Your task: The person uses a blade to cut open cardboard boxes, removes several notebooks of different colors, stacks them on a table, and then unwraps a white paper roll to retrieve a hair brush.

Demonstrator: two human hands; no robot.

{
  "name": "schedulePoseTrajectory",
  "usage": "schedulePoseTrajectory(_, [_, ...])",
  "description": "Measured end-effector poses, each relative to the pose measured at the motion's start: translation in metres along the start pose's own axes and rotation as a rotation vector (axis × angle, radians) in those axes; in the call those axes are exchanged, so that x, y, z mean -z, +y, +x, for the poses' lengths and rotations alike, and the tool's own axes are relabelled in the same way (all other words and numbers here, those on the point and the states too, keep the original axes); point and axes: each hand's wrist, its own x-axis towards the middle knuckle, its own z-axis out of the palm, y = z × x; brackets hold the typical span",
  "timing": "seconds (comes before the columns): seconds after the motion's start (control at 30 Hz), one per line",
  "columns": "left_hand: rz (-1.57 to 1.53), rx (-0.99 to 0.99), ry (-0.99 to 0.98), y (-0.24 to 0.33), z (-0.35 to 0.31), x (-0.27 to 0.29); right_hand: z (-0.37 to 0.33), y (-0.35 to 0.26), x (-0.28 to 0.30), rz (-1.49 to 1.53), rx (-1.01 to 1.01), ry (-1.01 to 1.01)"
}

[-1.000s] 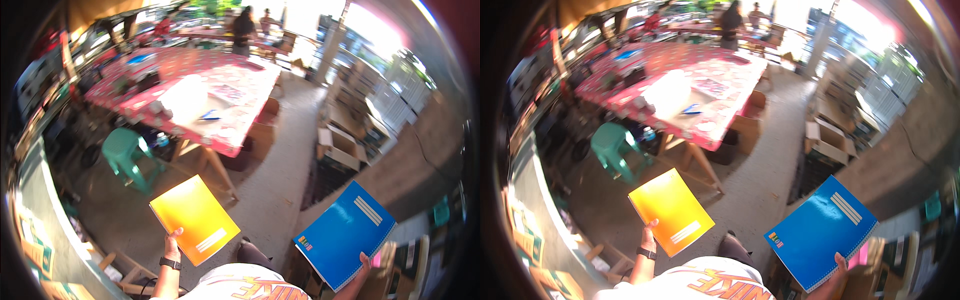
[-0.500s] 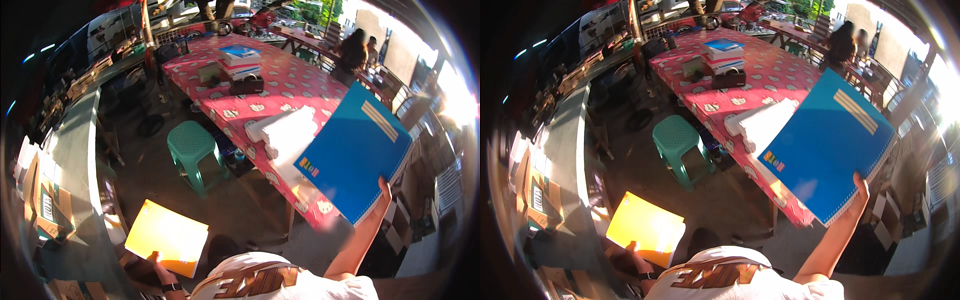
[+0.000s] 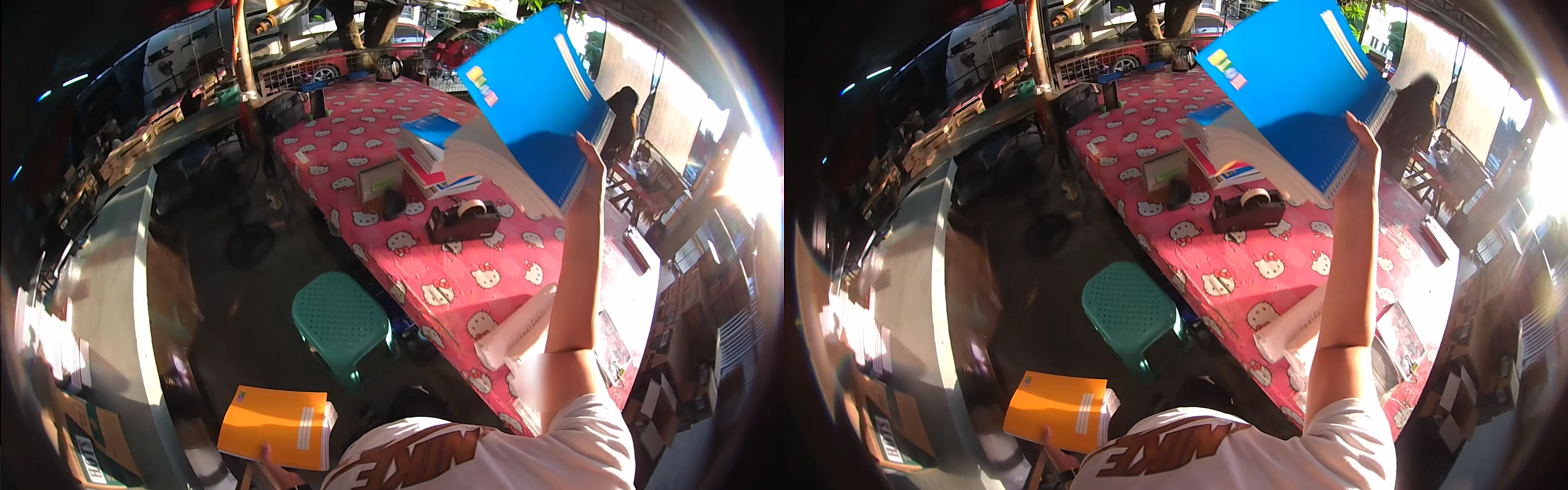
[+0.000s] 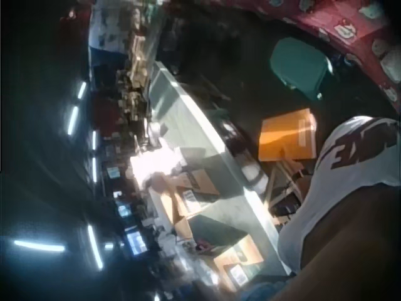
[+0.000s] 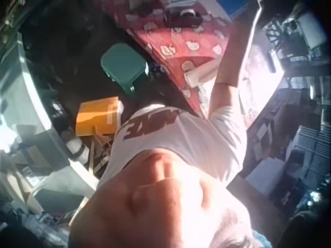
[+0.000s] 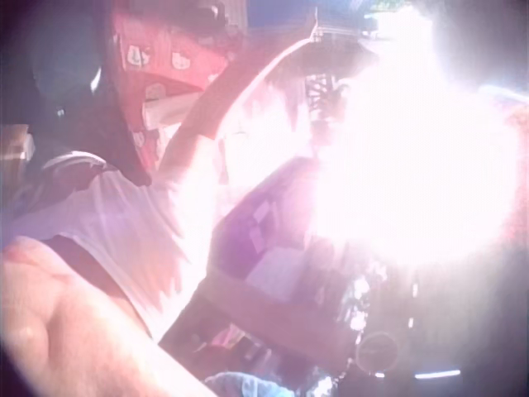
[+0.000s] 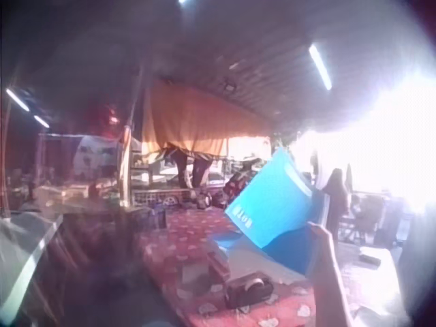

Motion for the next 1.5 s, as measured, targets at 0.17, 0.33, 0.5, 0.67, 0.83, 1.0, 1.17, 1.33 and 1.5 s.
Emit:
schedulePoseTrajectory(0.17, [-0.032,-0.022,-0.053,0.028,0.049,-0.089,0.161,0.049,-0.018,0.053,0.095,-0.136])
schedulePoseTrajectory(0.33, [-0.051,-0.039,-0.098,0.046,0.074,-0.181,0.302,0.141,0.044,0.229,0.172,0.027])
schedulePoseTrajectory(0.5, [-0.085,0.029,-0.201,0.044,0.098,-0.258,0.35,0.263,0.157,-0.05,0.094,0.526])
schedulePoseTrajectory(0.67, [-0.082,0.033,-0.293,0.068,0.103,-0.302,0.342,0.273,0.13,-0.097,-0.243,0.617])
schedulePoseTrajectory(0.83, [-0.114,0.083,-0.478,0.1,0.118,-0.386,0.331,0.232,0.15,-0.385,-0.349,0.524])
schedulePoseTrajectory(1.0, [-0.046,0.008,-0.784,0.142,0.121,-0.501,0.287,0.183,0.124,-0.828,-0.599,0.303])
schedulePoseTrajectory(1.17, [-0.351,0.367,-1.356,0.12,0.12,-0.68,0.201,0.125,0.13,-0.823,-0.372,0.173])
schedulePoseTrajectory(1.33, [-0.437,0.359,-1.552,0.067,0.134,-0.839,0.144,0.126,0.135,-0.696,-0.309,-0.001])
schedulePoseTrajectory(1.5, [0.032,0.224,-1.166,-0.03,0.164,-0.904,0.108,0.093,0.152,-0.532,-0.211,0.11])
